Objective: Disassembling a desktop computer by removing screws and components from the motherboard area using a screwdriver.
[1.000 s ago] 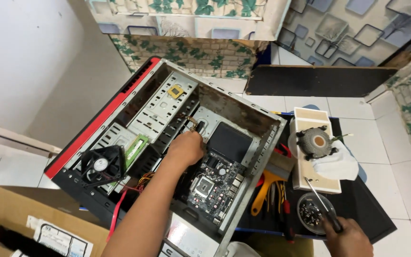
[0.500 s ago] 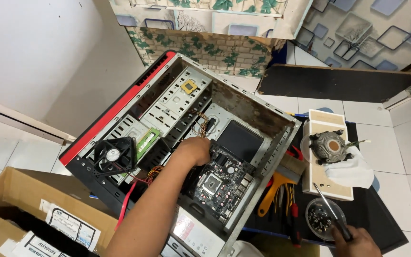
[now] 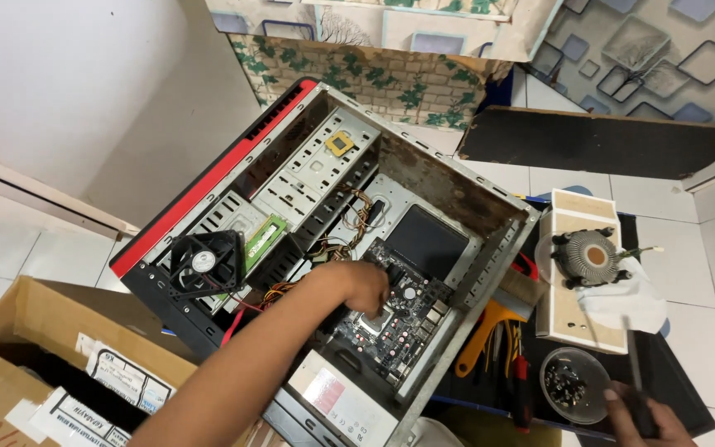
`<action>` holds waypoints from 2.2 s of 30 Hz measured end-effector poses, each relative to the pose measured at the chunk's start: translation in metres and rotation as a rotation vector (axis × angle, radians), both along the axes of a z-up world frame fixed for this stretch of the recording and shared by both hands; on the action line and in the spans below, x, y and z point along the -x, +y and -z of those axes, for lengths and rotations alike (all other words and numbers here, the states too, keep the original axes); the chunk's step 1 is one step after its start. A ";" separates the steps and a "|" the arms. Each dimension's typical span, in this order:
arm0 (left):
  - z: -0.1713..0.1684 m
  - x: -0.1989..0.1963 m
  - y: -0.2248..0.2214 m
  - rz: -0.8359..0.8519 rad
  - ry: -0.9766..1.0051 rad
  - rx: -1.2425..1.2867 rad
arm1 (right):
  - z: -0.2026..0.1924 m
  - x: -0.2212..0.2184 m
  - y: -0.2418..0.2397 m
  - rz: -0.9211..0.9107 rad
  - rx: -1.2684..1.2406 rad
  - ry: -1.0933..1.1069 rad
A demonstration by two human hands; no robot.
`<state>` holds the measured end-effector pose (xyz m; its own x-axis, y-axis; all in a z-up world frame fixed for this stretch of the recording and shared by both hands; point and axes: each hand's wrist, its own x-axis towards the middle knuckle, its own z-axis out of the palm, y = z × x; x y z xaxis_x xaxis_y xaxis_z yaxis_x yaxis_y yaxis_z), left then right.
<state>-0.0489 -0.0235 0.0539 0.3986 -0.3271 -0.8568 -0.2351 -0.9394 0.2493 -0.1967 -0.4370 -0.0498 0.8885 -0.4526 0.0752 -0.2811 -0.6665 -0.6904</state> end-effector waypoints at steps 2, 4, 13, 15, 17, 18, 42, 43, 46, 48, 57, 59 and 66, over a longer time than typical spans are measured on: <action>-0.005 0.004 0.005 0.124 0.056 -0.072 | -0.010 -0.002 0.007 0.001 -0.031 0.004; 0.005 0.007 0.016 0.247 0.112 -0.143 | -0.025 -0.005 0.023 -0.001 -0.063 0.008; 0.027 0.020 0.048 0.149 0.023 -0.372 | -0.079 -0.010 0.099 -0.131 -0.224 0.009; 0.047 0.014 0.053 0.211 0.033 -0.450 | -0.109 -0.013 0.124 -0.008 -0.336 0.139; 0.046 0.017 0.048 0.263 0.043 -0.467 | -0.093 -0.011 0.111 -0.045 -0.334 0.116; 0.046 0.018 0.045 0.318 0.053 -0.486 | -0.086 -0.010 0.105 -0.080 -0.335 0.093; 0.011 0.010 0.043 0.143 -0.026 -0.299 | 0.000 -0.020 0.057 -0.284 -0.704 0.073; 0.017 0.008 0.042 0.138 -0.026 -0.299 | -0.016 -0.017 0.075 -0.289 -0.704 0.075; 0.025 0.006 0.043 0.238 -0.035 -0.334 | -0.061 -0.011 0.119 -0.271 -0.489 -0.066; 0.015 0.009 0.044 0.196 0.041 -0.346 | -0.084 -0.012 0.133 -0.282 -0.219 -0.137; -0.007 0.043 0.061 0.382 0.020 -0.326 | -0.070 -0.050 0.118 -0.514 -0.519 -0.336; -0.022 0.058 0.066 0.299 -0.007 -0.274 | -0.113 -0.046 0.172 -0.466 -0.476 -0.339; -0.010 0.076 0.076 0.240 -0.068 -0.262 | -0.123 -0.091 0.235 -0.717 -0.604 -0.024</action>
<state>-0.1253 0.0527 0.0639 0.3957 -0.1907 -0.8984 -0.4645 -0.8854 -0.0167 -0.1056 -0.2021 0.0733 0.9717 0.2346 0.0285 0.0774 -0.2021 -0.9763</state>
